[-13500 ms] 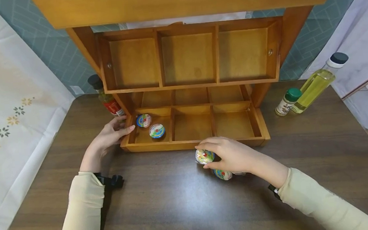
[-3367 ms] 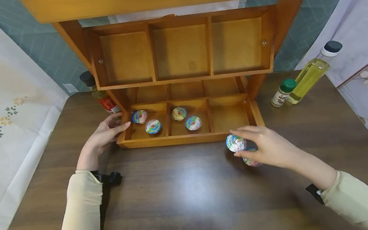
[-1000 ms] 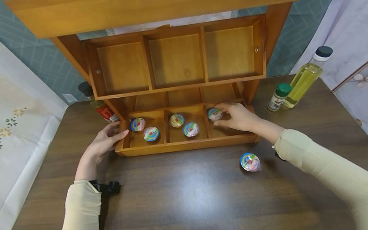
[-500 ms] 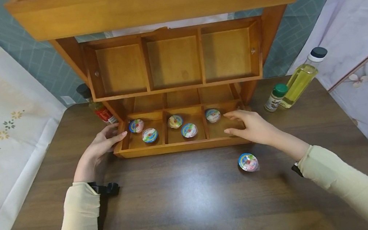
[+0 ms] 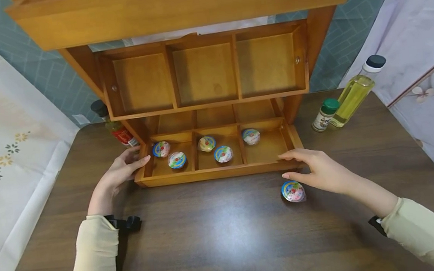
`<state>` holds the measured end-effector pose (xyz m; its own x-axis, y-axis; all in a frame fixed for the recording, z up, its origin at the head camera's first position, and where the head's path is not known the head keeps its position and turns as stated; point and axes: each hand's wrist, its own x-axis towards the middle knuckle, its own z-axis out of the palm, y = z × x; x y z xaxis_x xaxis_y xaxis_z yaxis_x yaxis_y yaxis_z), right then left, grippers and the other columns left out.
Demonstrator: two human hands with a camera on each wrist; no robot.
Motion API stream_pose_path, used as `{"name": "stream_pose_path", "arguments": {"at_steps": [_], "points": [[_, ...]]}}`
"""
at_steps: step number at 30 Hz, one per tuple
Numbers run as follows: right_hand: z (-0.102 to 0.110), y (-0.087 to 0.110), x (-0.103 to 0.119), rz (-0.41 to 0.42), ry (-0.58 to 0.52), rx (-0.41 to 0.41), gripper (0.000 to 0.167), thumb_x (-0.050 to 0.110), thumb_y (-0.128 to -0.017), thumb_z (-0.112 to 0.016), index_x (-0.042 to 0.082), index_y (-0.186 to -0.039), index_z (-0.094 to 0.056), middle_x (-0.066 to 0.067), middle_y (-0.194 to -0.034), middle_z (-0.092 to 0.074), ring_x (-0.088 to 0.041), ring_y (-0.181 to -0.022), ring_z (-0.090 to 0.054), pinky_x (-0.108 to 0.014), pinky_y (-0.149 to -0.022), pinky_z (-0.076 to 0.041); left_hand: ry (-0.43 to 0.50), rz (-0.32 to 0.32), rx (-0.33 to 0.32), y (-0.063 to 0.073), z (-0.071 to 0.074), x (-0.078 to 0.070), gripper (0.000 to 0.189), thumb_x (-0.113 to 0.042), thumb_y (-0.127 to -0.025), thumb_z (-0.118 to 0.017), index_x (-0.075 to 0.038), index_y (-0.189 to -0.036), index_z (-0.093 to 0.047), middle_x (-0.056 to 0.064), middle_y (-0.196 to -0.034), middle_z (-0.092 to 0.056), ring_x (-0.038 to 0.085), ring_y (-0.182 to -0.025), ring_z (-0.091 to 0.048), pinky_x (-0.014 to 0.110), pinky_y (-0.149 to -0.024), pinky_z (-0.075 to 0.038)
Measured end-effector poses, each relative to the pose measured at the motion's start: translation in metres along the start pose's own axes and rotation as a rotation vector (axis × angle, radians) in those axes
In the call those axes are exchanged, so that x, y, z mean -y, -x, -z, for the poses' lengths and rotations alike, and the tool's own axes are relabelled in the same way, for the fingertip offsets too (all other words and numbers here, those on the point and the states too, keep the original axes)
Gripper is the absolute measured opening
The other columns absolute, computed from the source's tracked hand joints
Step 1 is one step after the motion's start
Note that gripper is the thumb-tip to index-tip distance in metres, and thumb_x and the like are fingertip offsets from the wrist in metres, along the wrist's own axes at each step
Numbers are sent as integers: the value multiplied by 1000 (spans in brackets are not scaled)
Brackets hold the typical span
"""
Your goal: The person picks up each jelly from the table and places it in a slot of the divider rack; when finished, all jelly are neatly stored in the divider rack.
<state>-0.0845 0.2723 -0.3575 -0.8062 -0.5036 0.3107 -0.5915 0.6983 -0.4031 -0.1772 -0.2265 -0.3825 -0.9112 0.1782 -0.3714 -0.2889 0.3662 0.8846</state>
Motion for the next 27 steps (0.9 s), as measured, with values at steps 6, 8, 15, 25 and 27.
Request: {"name": "stream_pose_path", "arguments": {"at_steps": [6,8,15,25,27], "points": [[1,20,2,62,35,-88,55,9,-64,-84,14,-116,-64,5,-110,-65,4,-106,-53,-4,-90,-33,-4,7,1,0,-2,-1,84,-45,-86,-64,-15,-149,-18,19,-148,-28,36,-126,-41,52,-98,-39],[1,26,2,66,35,-93,58,7,-62,-85,13,-116,-64,4,-106,-66,3,-104,-55,-4,-89,-34,-5,3,-1,0,-2,-2,83,-44,-86,-64,-15,-149,-18,19,-148,-28,36,-126,-41,52,-98,-39],[-3,42,2,30,29,-28,63,12,-61,-86,12,-120,-62,1,-109,-65,-9,-98,-59,-4,-88,-35,-15,1,-15,1,1,-1,83,-44,-87,-63,-15,-149,-18,18,-147,-30,36,-125,-42,53,-97,-40],[-16,48,10,1,109,109,60,32,-68,-83,14,-121,-60,8,-117,-59,-12,-103,-58,-26,-80,-50,4,4,-6,-1,0,0,85,-45,-86,-64,-15,-150,-17,19,-148,-28,36,-127,-39,54,-99,-38],[-17,48,10,6,106,111,57,29,-68,-84,14,-118,-61,9,-114,-59,-10,-101,-59,-27,-78,-51,2,1,-5,0,0,0,85,-45,-86,-64,-15,-150,-17,19,-148,-27,37,-127,-39,54,-99,-38]]}}
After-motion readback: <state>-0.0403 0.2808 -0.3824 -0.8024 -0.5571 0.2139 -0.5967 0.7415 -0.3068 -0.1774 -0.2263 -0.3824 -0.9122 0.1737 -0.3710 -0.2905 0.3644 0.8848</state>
